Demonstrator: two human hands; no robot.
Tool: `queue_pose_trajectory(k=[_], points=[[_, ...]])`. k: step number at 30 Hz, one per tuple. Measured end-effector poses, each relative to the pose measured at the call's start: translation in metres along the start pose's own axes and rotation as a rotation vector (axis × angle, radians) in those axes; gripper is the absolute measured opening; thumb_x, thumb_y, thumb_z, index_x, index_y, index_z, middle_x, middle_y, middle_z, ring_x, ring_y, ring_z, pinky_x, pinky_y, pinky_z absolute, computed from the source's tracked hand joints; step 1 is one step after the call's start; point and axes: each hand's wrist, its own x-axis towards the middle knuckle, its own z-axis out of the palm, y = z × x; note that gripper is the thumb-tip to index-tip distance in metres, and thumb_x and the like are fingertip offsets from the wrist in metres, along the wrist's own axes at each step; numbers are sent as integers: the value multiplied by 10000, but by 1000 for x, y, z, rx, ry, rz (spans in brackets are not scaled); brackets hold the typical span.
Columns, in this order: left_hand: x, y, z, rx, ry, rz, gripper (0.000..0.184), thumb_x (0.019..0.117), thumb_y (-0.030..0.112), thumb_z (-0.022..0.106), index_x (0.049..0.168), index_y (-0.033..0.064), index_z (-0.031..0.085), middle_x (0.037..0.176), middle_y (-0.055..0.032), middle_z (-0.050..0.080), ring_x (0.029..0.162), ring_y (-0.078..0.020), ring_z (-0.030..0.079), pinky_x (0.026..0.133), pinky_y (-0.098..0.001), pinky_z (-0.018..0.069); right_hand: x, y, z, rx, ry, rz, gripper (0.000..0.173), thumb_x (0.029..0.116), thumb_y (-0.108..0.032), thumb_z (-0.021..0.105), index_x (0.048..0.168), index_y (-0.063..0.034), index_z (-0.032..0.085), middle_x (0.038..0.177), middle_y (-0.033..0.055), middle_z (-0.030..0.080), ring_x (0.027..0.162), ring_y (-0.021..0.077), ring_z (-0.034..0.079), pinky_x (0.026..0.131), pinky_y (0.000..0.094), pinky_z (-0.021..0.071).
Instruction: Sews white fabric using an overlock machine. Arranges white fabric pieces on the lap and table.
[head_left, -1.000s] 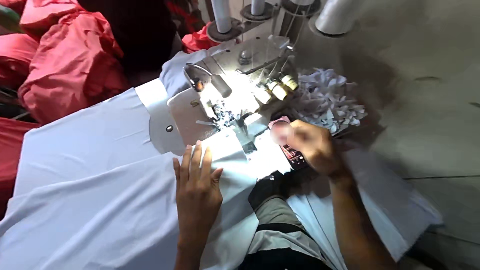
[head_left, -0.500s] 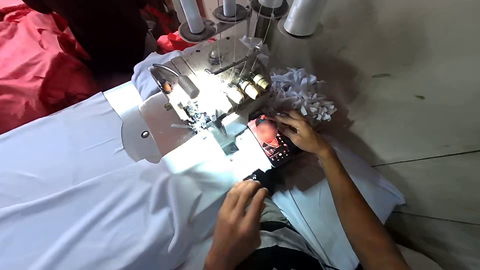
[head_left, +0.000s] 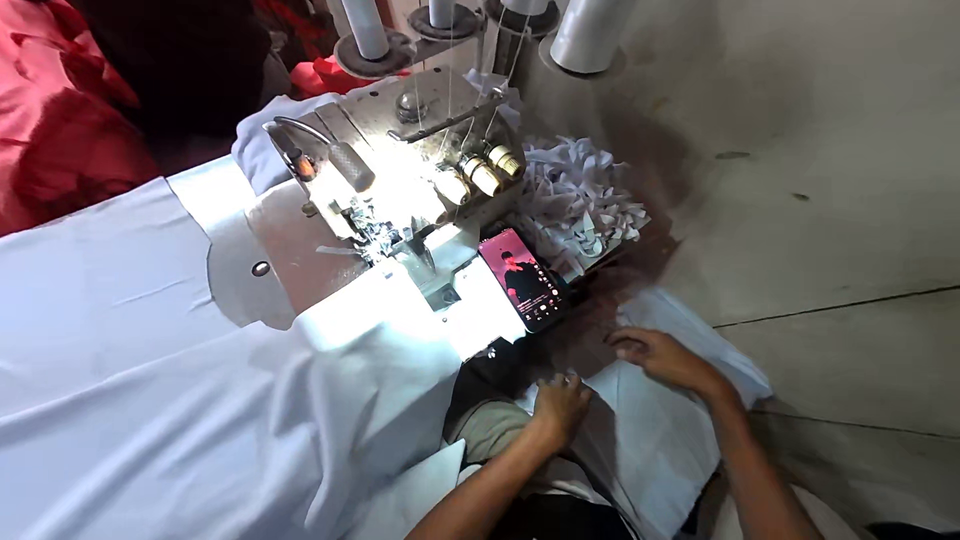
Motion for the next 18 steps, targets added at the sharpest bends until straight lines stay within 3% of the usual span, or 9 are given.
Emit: queue_pose_trajectory(k=[2, 4, 9, 12, 15, 18], points=[[15, -9, 12, 39, 15, 17, 597, 921, -69, 635, 1476, 115, 517, 1581, -150, 421, 1441, -434, 395, 978, -654, 479, 1, 35, 26, -122, 13, 142, 425, 964, -142, 697, 1367, -39, 611, 1364, 240, 592, 1155, 401, 632, 989, 566, 505], [18, -21, 24, 94, 58, 31, 589, 934, -82, 605, 1477, 133, 529, 1615, -114, 395, 1486, -411, 346, 1007, -650, 464, -5, 63, 48, -142, 97, 170, 517, 910, -124, 748, 1395, -38, 592, 1406, 283, 534, 1187, 446, 593, 1002, 577, 494], [14, -27, 14, 98, 27, -36, 576, 979, -80, 531, 1511, 136, 481, 1642, -161, 338, 1453, -457, 388, 1002, -647, 471, -23, 93, 65, -64, 247, 175, 487, 932, -111, 697, 1399, -66, 570, 1351, 243, 573, 1102, 371, 639, 909, 504, 552], [19, -30, 11, 83, 0, -55, 563, 989, -75, 507, 1512, 130, 474, 1639, -189, 334, 1425, -481, 420, 997, -654, 476, -32, 101, 64, -34, 354, 288, 479, 940, -143, 715, 1387, -44, 574, 1366, 275, 545, 1157, 418, 603, 962, 542, 521], [19, -36, 11, 57, 21, -92, 535, 1020, -31, 466, 1528, 135, 447, 1621, -179, 372, 1348, -459, 521, 974, -634, 508, -39, 118, 66, -24, 508, 343, 508, 911, -103, 735, 1389, -59, 572, 1382, 282, 528, 1229, 445, 560, 980, 565, 516], [16, -36, 7, 15, 11, -163, 621, 1016, -25, 480, 1598, 128, 329, 1556, -246, 434, 1245, -496, 588, 946, -642, 517, -46, 128, 67, -17, 560, 408, 515, 907, -112, 745, 1387, -54, 568, 1392, 289, 522, 1256, 456, 542, 1005, 575, 496]])
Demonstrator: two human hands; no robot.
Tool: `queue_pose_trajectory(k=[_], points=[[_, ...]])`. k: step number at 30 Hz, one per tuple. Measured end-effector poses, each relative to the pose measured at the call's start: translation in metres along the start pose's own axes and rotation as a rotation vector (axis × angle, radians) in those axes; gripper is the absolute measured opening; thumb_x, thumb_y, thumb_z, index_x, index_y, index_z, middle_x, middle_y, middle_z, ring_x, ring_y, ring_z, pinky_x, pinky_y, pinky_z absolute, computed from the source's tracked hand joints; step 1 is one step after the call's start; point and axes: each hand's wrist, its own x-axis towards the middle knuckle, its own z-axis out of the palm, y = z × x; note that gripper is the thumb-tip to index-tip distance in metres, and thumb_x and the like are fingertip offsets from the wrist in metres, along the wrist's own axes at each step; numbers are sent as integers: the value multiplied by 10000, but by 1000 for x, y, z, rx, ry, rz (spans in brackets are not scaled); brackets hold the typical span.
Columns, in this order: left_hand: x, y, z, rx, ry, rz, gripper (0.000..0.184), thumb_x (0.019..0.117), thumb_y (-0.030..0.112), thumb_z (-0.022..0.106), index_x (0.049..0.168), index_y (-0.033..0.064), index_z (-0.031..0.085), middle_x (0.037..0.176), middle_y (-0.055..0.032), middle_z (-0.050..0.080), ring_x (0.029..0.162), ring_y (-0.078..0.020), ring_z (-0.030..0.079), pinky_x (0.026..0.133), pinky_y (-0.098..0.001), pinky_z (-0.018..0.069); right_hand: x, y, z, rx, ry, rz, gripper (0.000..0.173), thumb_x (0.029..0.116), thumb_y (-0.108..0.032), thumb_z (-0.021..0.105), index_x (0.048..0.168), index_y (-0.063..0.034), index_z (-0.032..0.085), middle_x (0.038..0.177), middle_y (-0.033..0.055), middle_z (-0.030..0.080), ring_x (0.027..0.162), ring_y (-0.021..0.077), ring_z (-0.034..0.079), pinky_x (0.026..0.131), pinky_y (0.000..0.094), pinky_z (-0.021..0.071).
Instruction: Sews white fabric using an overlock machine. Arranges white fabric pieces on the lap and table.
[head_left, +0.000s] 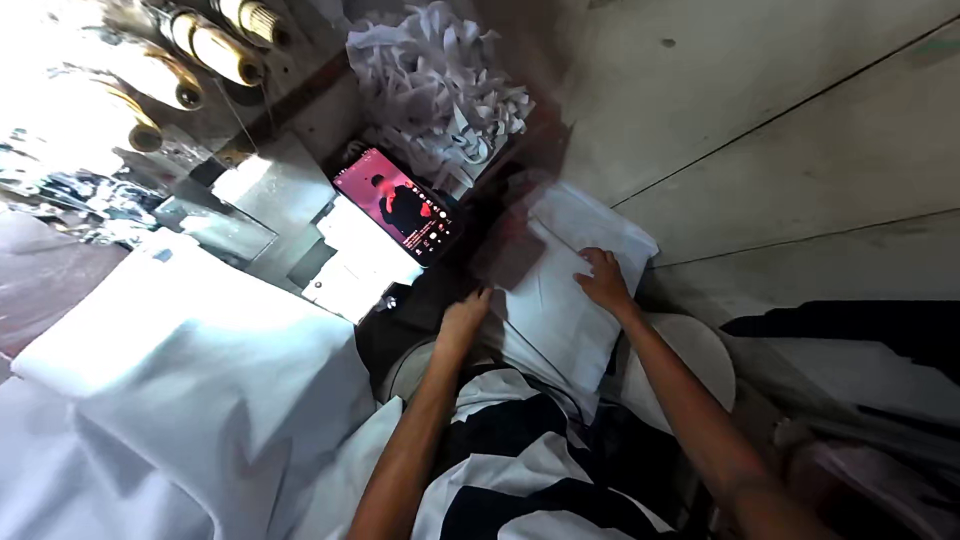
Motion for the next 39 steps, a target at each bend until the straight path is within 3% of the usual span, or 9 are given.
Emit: queue_pose_trajectory(k=[5, 8, 11, 17, 21, 29, 33, 37, 39], points=[[-5, -9, 5, 38, -32, -13, 877, 932, 51, 657, 1649, 109, 155, 1568, -308, 366, 1289, -511, 536, 984, -607, 508, -48, -6, -10, -102, -138, 29, 374, 967, -84, 634, 1318, 19, 558, 1309, 286, 558, 1154, 421, 611, 966, 557, 523], [-6, -9, 13, 129, -58, 60, 794, 883, 102, 735, 1574, 91, 345, 1639, -241, 267, 1373, -496, 446, 963, -623, 514, -110, 15, 0, -146, -553, -159, 380, 987, -189, 628, 1324, -19, 586, 1277, 229, 622, 1183, 384, 615, 1021, 560, 492], [-7, -7, 22, 190, -54, 126, 627, 882, 117, 746, 1468, 97, 524, 1618, -193, 336, 1500, -419, 299, 1082, -623, 424, -177, 30, 17, -209, -650, -233, 495, 938, -331, 693, 1353, -87, 580, 1269, 204, 619, 1202, 396, 591, 1019, 572, 482], [-3, -3, 28, 296, -45, 172, 468, 895, 13, 682, 1347, 127, 639, 1425, -81, 600, 1340, -350, 532, 995, -625, 466, -209, 37, 24, -204, -556, -233, 537, 884, -429, 746, 1275, -85, 616, 1222, 196, 623, 1183, 402, 582, 970, 567, 502], [-3, 4, 25, 350, 7, 152, 230, 936, 3, 627, 1140, 53, 721, 1174, -169, 704, 1138, -386, 648, 928, -597, 495, -192, 43, 20, -135, -539, -266, 214, 981, -137, 628, 1132, 3, 683, 1086, 216, 683, 1051, 395, 663, 937, 557, 524], [26, 13, 16, 120, 355, 138, 279, 1004, 61, 577, 1276, 47, 639, 1240, -222, 654, 1112, -460, 654, 749, -613, 577, -50, 69, -38, -56, -228, -108, 195, 1004, -126, 658, 1137, 5, 717, 980, 236, 711, 892, 411, 694, 843, 627, 536], [54, 5, 13, 25, 268, 138, 447, 1024, 53, 538, 1468, 37, 496, 1486, -209, 518, 1343, -421, 531, 1026, -569, 505, -2, 54, -23, -58, -172, -25, 247, 993, -185, 674, 1139, 14, 661, 951, 219, 695, 916, 395, 684, 860, 620, 532], [72, -13, 16, -40, 330, 310, 264, 976, 19, 596, 1228, -53, 621, 1258, -259, 630, 1213, -419, 603, 1039, -546, 480, -9, 60, -20, -99, -67, -33, 312, 949, -249, 743, 1125, -7, 655, 1038, 235, 651, 1019, 433, 633, 882, 635, 510], [69, -13, 12, -45, 348, 309, 242, 975, 17, 605, 1206, -51, 633, 1234, -255, 645, 1193, -428, 610, 1023, -554, 487, -28, 70, -29, -97, -62, -44, 363, 964, -304, 734, 1163, -15, 642, 1129, 264, 619, 1047, 455, 620, 860, 653, 513]])
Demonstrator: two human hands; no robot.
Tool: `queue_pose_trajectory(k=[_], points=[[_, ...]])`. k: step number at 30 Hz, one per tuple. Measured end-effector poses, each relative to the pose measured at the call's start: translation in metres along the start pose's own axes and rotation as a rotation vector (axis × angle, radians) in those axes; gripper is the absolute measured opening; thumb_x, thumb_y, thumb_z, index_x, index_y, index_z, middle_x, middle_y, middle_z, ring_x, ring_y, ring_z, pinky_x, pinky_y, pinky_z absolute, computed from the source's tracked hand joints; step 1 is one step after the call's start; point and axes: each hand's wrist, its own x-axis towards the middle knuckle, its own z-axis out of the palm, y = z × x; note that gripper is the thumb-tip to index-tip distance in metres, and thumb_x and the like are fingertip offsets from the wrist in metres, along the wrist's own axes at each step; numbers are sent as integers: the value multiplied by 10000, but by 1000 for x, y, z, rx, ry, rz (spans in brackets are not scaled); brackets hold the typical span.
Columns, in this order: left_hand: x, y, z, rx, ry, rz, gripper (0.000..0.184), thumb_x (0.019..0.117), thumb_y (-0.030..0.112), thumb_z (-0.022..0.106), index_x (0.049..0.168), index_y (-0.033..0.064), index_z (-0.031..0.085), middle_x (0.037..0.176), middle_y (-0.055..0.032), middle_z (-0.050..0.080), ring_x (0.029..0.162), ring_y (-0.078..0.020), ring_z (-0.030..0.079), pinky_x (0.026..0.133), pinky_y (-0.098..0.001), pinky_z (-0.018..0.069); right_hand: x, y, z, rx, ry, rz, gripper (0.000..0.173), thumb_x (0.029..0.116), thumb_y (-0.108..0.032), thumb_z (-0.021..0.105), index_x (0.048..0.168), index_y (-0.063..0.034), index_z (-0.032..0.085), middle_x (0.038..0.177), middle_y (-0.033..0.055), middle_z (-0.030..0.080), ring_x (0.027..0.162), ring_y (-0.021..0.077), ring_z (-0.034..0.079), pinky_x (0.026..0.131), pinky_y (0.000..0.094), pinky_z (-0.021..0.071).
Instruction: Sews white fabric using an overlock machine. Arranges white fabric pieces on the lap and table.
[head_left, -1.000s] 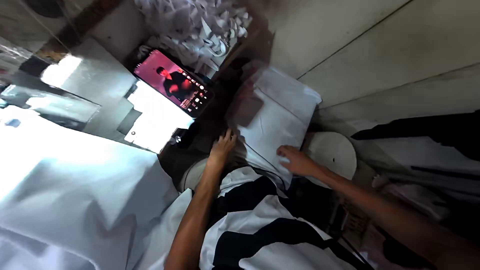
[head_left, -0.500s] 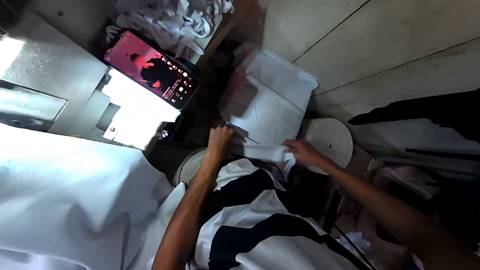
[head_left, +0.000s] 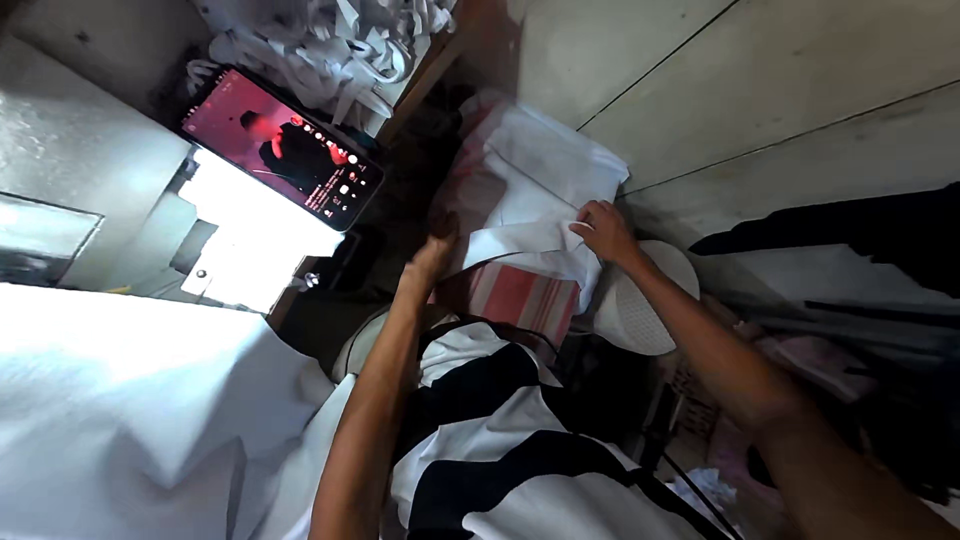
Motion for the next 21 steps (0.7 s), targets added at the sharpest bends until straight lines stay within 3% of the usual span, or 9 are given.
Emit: queue_pose_trajectory(k=[3, 6, 8, 9, 11, 12, 14, 17, 21], points=[[1, 7, -7, -76, -34, -126, 246, 1019, 60, 559, 1239, -27, 627, 1219, -244, 656, 1167, -412, 628, 996, -564, 496, -35, 13, -11, 42, -27, 3, 496, 917, -285, 794, 1296, -35, 594, 1253, 250, 603, 1102, 420, 624, 920, 628, 519], [3, 8, -3, -170, -19, -195, 272, 1063, 115, 484, 1263, -6, 622, 1210, -230, 655, 1148, -379, 632, 985, -556, 498, -53, 29, -9, 70, -12, 55, 520, 904, -170, 794, 1354, -42, 567, 1249, 227, 623, 1058, 383, 647, 906, 583, 540], [-9, 13, 1, 14, 21, -91, 419, 962, 8, 607, 1379, 35, 576, 1357, -221, 597, 1246, -421, 585, 996, -593, 502, -57, 32, -6, 110, 10, 132, 341, 953, -129, 728, 1256, -10, 627, 1142, 216, 678, 1010, 361, 686, 904, 565, 558], [-15, 21, -1, 122, 16, -46, 536, 903, -4, 674, 1419, 63, 547, 1412, -220, 561, 1264, -440, 576, 952, -612, 531, -57, 31, -5, 125, 25, 165, 241, 974, -128, 702, 1175, 1, 672, 1087, 211, 703, 988, 355, 701, 904, 570, 560], [-25, 43, -4, 237, -12, 82, 683, 707, 105, 881, 1324, 82, 591, 1351, -205, 581, 1196, -439, 602, 814, -626, 555, -55, 28, -6, 157, 20, 195, 179, 997, -129, 669, 1113, 6, 691, 1045, 210, 710, 956, 347, 705, 890, 567, 558], [-28, 54, -1, 262, -49, 135, 768, 643, 211, 937, 1324, 89, 603, 1341, -184, 584, 1210, -419, 590, 805, -621, 553, -54, 27, -7, 178, 6, 190, 183, 1004, -127, 660, 1116, 16, 683, 1051, 219, 702, 957, 350, 700, 889, 567, 555], [-31, 65, 9, 310, -102, 200, 624, 775, 257, 832, 1326, 85, 597, 1323, -155, 589, 1199, -384, 583, 850, -594, 509, -52, 26, -9, 205, -22, 167, 203, 1012, -127, 642, 1131, 35, 661, 1060, 236, 688, 968, 359, 689, 895, 571, 550], [-21, 59, 16, 335, -72, 175, 375, 960, 21, 625, 1332, 42, 584, 1306, -183, 596, 1159, -403, 614, 787, -568, 545, -54, 23, -14, 201, -62, 183, 225, 1027, -133, 619, 1176, 35, 635, 1014, 228, 698, 932, 351, 688, 869, 564, 544], [-17, 42, 3, 258, -17, 78, 407, 924, -24, 651, 1326, 9, 592, 1256, -229, 627, 1105, -444, 651, 776, -589, 573, -65, 35, -20, 237, -95, 185, 261, 981, -124, 691, 1204, 4, 646, 1026, 188, 701, 921, 284, 690, 868, 489, 563]])
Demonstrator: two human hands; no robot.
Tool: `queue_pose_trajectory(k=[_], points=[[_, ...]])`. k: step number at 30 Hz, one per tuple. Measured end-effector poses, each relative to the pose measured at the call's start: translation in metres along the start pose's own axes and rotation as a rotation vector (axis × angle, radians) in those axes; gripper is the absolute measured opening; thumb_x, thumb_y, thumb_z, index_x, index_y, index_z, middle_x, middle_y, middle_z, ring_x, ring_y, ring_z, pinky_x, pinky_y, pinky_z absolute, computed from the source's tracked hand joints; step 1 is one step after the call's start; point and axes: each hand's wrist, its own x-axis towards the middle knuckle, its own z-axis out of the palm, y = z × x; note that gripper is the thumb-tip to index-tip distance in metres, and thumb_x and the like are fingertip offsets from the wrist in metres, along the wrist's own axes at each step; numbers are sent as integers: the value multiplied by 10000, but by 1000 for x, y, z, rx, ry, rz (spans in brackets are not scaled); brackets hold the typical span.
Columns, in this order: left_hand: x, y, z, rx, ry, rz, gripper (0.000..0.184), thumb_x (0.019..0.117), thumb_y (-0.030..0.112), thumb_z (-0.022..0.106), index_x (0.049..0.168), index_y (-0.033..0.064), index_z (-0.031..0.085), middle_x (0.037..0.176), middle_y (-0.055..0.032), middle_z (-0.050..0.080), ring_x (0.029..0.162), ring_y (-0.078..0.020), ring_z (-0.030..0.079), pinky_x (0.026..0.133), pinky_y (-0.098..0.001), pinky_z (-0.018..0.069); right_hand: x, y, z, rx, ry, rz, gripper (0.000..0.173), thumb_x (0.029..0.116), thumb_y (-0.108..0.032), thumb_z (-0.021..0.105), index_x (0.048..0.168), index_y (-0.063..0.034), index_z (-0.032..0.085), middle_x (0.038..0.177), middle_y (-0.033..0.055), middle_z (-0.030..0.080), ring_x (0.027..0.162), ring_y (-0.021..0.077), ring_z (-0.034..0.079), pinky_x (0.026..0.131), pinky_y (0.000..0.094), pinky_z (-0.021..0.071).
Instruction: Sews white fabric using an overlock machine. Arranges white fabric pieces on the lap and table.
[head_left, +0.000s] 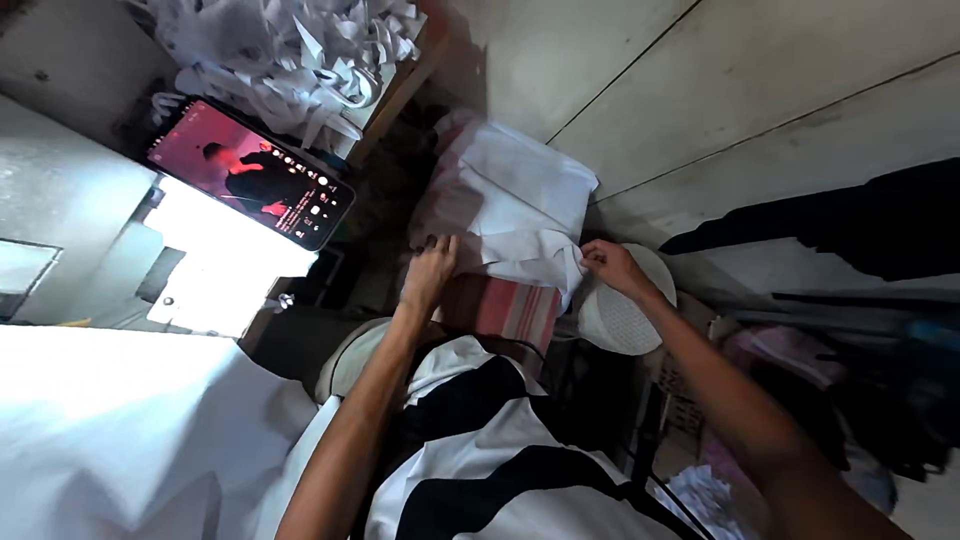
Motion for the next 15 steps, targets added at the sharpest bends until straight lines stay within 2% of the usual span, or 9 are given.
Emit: queue_pose_trajectory(k=[3, 6, 10, 13, 15], points=[[-5, 3, 6, 63, -19, 18, 463, 898, 46, 701, 1345, 51, 583, 1320, -219, 589, 1183, -430, 611, 834, -593, 552, -3, 7, -1, 17, -55, 28, 317, 933, -111, 744, 1210, 25, 668, 1133, 220, 685, 1005, 304, 684, 928, 481, 557], [-1, 14, 10, 141, -53, 7, 531, 906, 36, 680, 1416, 68, 534, 1388, -229, 537, 1264, -445, 551, 845, -616, 530, -7, 6, 3, -4, -134, 35, 261, 945, -95, 716, 1171, 32, 688, 1117, 217, 691, 993, 296, 681, 925, 483, 548], [2, 10, 4, 88, -33, -32, 367, 990, 19, 573, 1356, -4, 562, 1267, -243, 628, 1152, -442, 635, 813, -588, 550, -15, 12, 9, -33, -182, 38, 246, 947, -76, 681, 1169, 26, 703, 1110, 218, 705, 1012, 298, 691, 948, 495, 542], [-7, -1, -21, -116, -89, -82, 394, 965, 15, 619, 1358, 16, 583, 1214, -243, 665, 1057, -459, 677, 830, -620, 563, -18, 22, 8, -120, -176, 59, 208, 935, -83, 704, 1098, 44, 723, 1051, 236, 708, 981, 333, 688, 933, 538, 529], [-18, -17, -38, -200, -137, -46, 399, 906, 18, 697, 1297, 81, 647, 1143, -209, 699, 993, -434, 698, 827, -629, 563, -22, 30, 1, -164, -193, 77, 207, 916, -114, 743, 1042, 50, 726, 1002, 245, 702, 946, 358, 679, 906, 569, 519]])
